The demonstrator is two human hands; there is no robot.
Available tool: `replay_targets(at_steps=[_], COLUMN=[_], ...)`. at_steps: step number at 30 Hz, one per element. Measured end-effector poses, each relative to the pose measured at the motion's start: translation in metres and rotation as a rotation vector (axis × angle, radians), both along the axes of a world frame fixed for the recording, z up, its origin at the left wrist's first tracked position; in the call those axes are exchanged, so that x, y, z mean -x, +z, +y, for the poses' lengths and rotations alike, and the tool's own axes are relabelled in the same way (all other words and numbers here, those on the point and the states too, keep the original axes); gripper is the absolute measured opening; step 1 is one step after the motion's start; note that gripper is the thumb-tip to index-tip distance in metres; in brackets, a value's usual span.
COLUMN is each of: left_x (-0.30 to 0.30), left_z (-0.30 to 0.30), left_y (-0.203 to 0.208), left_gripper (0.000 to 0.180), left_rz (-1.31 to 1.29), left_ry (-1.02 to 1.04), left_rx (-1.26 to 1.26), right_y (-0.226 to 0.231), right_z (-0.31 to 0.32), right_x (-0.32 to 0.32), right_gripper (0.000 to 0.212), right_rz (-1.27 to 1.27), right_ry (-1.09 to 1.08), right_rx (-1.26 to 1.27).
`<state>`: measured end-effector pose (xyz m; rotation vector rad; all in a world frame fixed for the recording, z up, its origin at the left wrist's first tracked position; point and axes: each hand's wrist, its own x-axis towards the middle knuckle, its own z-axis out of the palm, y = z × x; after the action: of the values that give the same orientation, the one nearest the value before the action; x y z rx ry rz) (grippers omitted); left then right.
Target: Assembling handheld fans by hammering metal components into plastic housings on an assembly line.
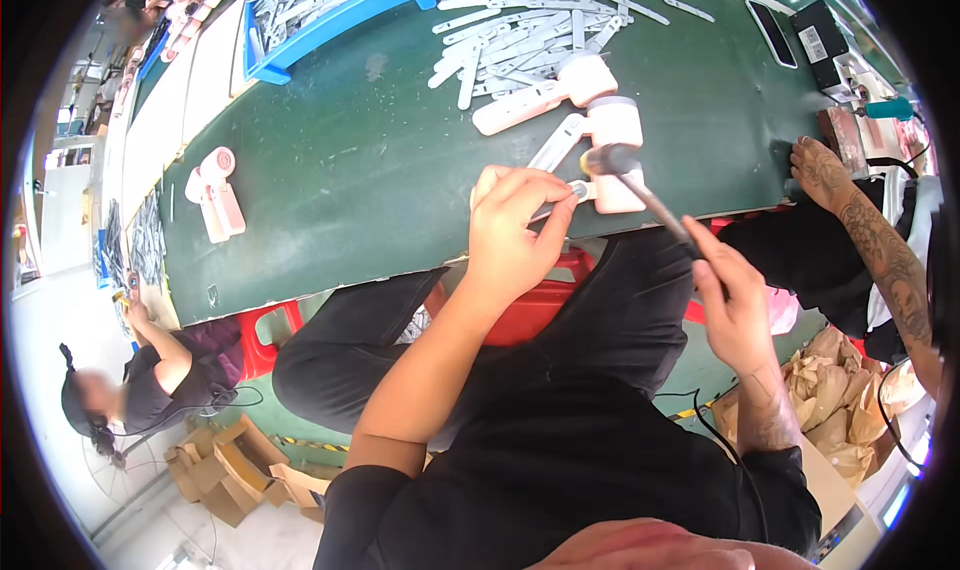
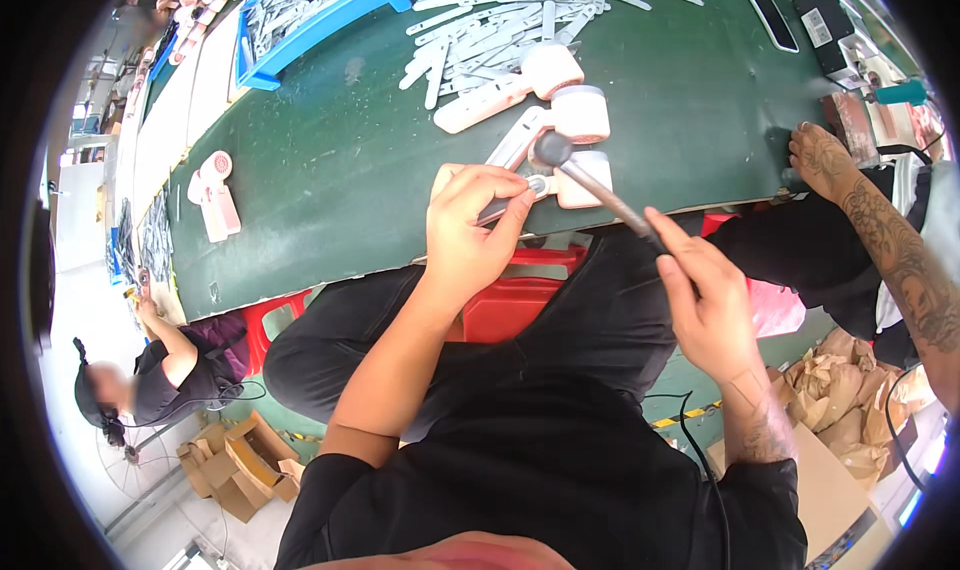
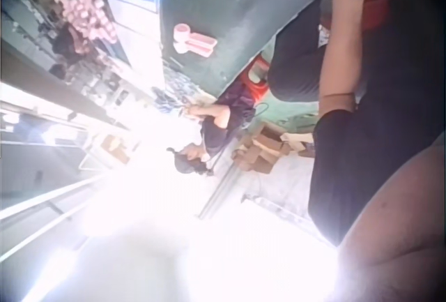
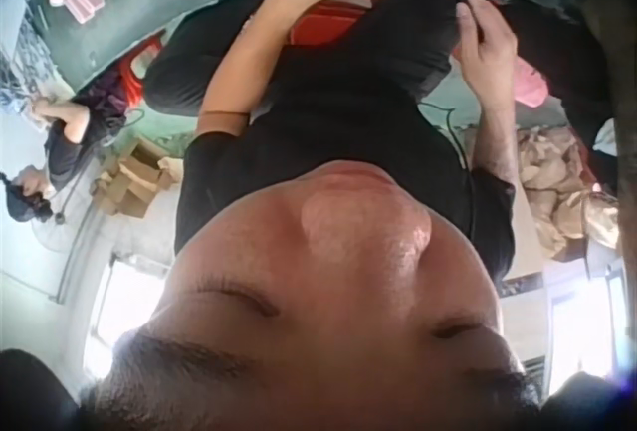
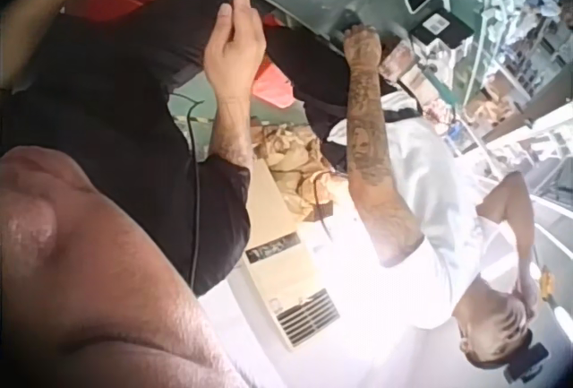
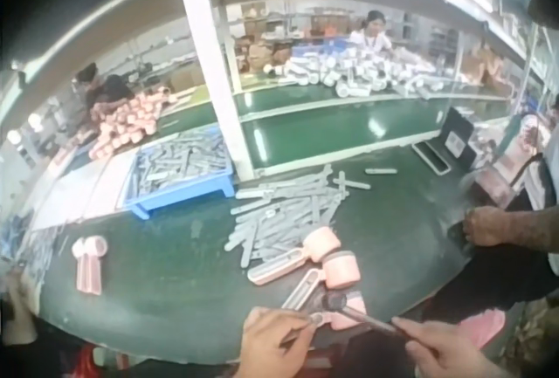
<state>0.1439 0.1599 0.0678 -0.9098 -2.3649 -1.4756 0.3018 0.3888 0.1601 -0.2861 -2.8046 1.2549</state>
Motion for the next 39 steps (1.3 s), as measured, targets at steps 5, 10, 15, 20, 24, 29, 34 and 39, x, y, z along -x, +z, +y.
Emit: replay_targets(at_steps=[5,10,15,20,24,29,34,39], left_x=[0.0,0.0,0.0,-0.004,0.003,0.018,0.038,0.078], left_z=[0.0,-0.002,-0.019,-0.025,-0.013,-0.013,-0.021,-0.006], left_y=[-0.005,-0.003,-0.011,-0.004,-0.003,0.006,0.025,0.044], left_gripper=[0.013,0.011,0.06,0.096,0.087,0.073,0.063,0.073], left_rz=[-0.012,-0.026,0.037,-0.052,-0.093,-0.053,-0.004,0.04], left_ry=[0.016,0.006,0.07,0.092,0.096,0.065,0.04,0.064], left_rx=[-0.031,0.042,-0.037,0.305,0.26,0.33,0.268,0.389], right_y=[-0.005,-0.018,-0.032,-0.044,-0.06,-0.071,-0.064,-0.049], right_z=[0.003,-0.002,0.002,-0.015,-0.021,-0.023,-0.015,-0.016], right_x=[0.004,0.0,0.006,0.04,0.069,0.074,0.076,0.081], right_gripper=[0.042,0.043,0.058,0.078,0.073,0.063,0.063,0.065], right_rz=[-0.018,0.124,0.037,0.002,-0.032,0.083,0.029,-0.028], right_ry=[-0.007,0.003,-0.139,-0.253,-0.183,-0.229,-0.239,-0.167], right_rx=[-0.093,-0.084,0.056,0.275,0.216,0.261,0.176,0.132])
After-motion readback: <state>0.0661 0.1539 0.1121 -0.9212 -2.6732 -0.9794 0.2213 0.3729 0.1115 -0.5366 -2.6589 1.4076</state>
